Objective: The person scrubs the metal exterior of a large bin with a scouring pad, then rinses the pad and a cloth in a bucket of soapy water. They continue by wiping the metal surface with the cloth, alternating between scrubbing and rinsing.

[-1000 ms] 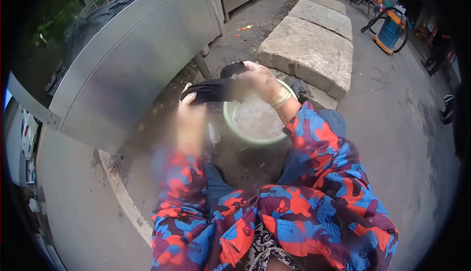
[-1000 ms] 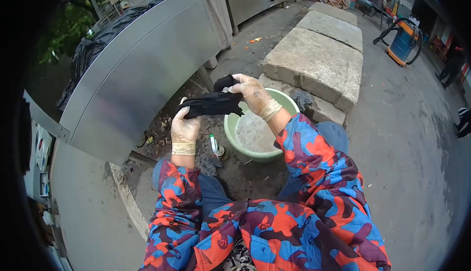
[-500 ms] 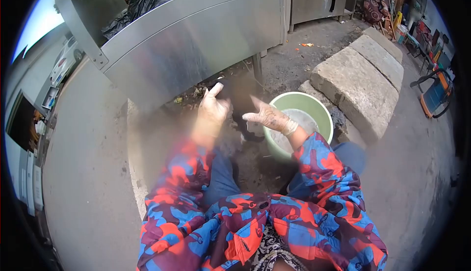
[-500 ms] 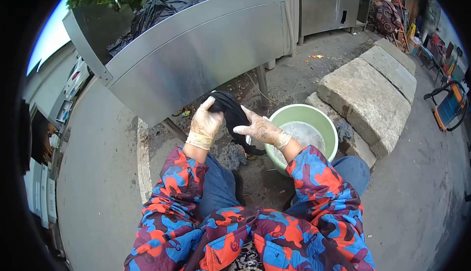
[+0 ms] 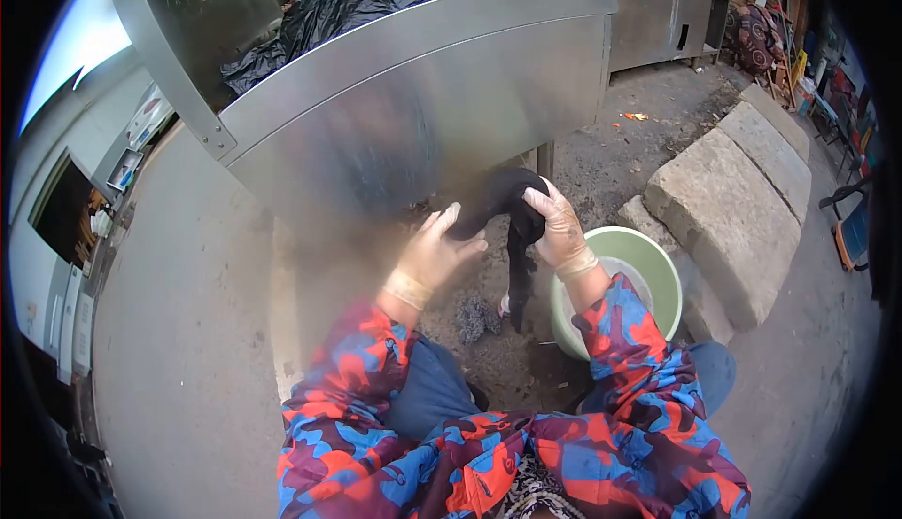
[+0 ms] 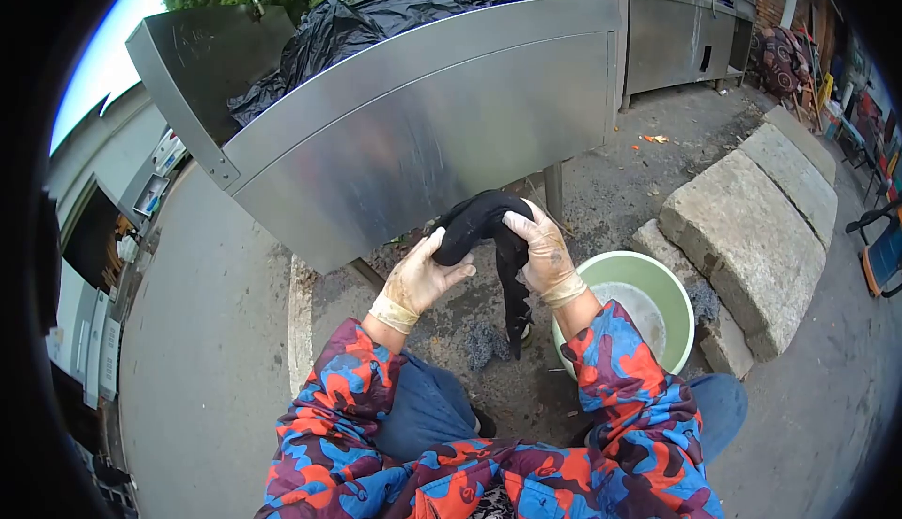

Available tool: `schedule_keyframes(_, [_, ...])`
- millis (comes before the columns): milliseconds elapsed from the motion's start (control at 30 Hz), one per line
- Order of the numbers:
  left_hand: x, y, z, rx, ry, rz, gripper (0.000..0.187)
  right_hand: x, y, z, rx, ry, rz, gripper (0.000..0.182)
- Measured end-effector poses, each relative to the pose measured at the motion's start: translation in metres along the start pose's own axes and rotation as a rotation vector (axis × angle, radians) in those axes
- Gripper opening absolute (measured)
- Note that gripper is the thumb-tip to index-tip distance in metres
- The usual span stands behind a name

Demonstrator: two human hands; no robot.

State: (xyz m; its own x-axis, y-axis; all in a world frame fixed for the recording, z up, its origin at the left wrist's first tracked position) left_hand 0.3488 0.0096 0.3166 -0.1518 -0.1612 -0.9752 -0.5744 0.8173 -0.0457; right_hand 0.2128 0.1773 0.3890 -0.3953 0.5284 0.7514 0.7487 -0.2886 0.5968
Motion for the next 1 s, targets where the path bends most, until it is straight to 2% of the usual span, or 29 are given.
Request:
schedule_keyframes(67, [-0.029,0.020,0.017,0.104,-0.309,0.603,0.038,-0.009,0.015,-0.013,-0.014,0.024,-0.048,0.026])
schedule_keyframes(100, [-0.028,0.017,0.018,0.098,-0.545,0.867,0.043,-0.011,0.020,-0.021,-0.024,0.050,-0.099,0.023])
schedule_keyframes(133, [-0.032,0.018,0.021,0.009,-0.539,0.756,0.048,-0.009,0.027,-0.030,-0.015,0.053,-0.097,0.023])
schedule_keyframes(200, [-0.047,0.013,0.023,-0.172,-0.559,0.735,0.051,0.000,0.045,-0.050,-0.079,0.005,0.036,0.020])
schedule_keyframes(300, [-0.044,-0.011,0.024,-0.134,-0.445,0.804,0.049,0.024,0.082,-0.086,-0.207,-0.313,0.394,0.025])
schedule_keyframes(333, [-0.043,-0.016,0.024,-0.139,-0.436,0.806,0.049,0.031,0.099,-0.094,-0.197,-0.497,0.482,0.028])
schedule_keyframes(367, [-0.043,-0.019,0.027,-0.143,-0.414,0.797,0.046,0.037,0.127,-0.098,-0.263,-0.595,0.531,0.030])
schedule_keyframes(467, [-0.049,-0.019,0.034,-0.160,-0.367,0.820,0.038,0.022,0.182,-0.139,-0.140,-1.283,0.807,0.035])
schedule_keyframes(500, [-0.051,-0.018,0.034,-0.133,-0.345,0.843,0.036,0.014,0.206,-0.148,-0.029,-1.410,0.810,0.040])
schedule_keyframes(533, [-0.053,-0.016,0.035,-0.102,-0.325,0.863,0.035,-0.002,0.227,-0.158,0.069,-1.436,0.872,0.045])
schedule_keyframes(567, [-0.064,-0.012,0.038,-0.090,-0.178,0.559,0.033,-0.016,0.251,-0.165,0.172,-1.512,0.914,0.045])
schedule_keyframes(633, [-0.052,-0.020,0.039,-0.059,-0.172,0.569,0.032,-0.059,0.288,-0.179,0.338,-1.404,1.617,0.049])
schedule_keyframes(667, [-0.041,-0.023,0.041,-0.030,-0.175,0.590,0.032,-0.074,0.298,-0.181,0.411,-1.364,1.709,0.046])
schedule_keyframes(733, [-0.022,-0.029,0.042,0.028,-0.177,0.640,0.030,-0.086,0.299,-0.187,0.409,-1.450,1.639,0.041])
schedule_keyframes(800, [-0.006,-0.028,0.043,0.077,-0.181,0.705,0.029,-0.080,0.276,-0.194,0.355,-1.695,1.700,0.031])
schedule_keyframes(833, [-0.035,-0.023,0.041,-0.045,-0.376,0.857,0.025,-0.072,0.260,-0.198,0.322,-1.659,1.689,0.028])
schedule_keyframes(867, [-0.044,-0.022,0.043,-0.042,-0.383,0.856,0.025,-0.062,0.244,-0.203,0.290,-1.626,1.678,0.026])
schedule_keyframes(933, [-0.050,-0.021,0.045,-0.088,-0.455,0.847,0.022,-0.030,0.204,-0.214,0.077,-1.520,1.680,0.032])
schedule_keyframes(1000, [-0.054,-0.024,0.050,-0.062,-0.432,0.856,0.021,0.002,0.152,-0.234,-0.200,-1.559,1.632,0.045])
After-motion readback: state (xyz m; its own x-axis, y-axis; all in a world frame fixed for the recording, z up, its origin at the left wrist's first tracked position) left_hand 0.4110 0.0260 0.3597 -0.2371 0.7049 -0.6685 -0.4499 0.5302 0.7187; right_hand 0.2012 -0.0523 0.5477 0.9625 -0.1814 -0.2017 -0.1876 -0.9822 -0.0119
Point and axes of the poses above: each hand's wrist, its own z-axis away from the middle knuckle, its own y-axis out of the palm, x = y × z, the point moved 1 cm from there along -z, towards the middle knuckle, and after that the axes turned 4 degrees about z, right-handed, at the moved point
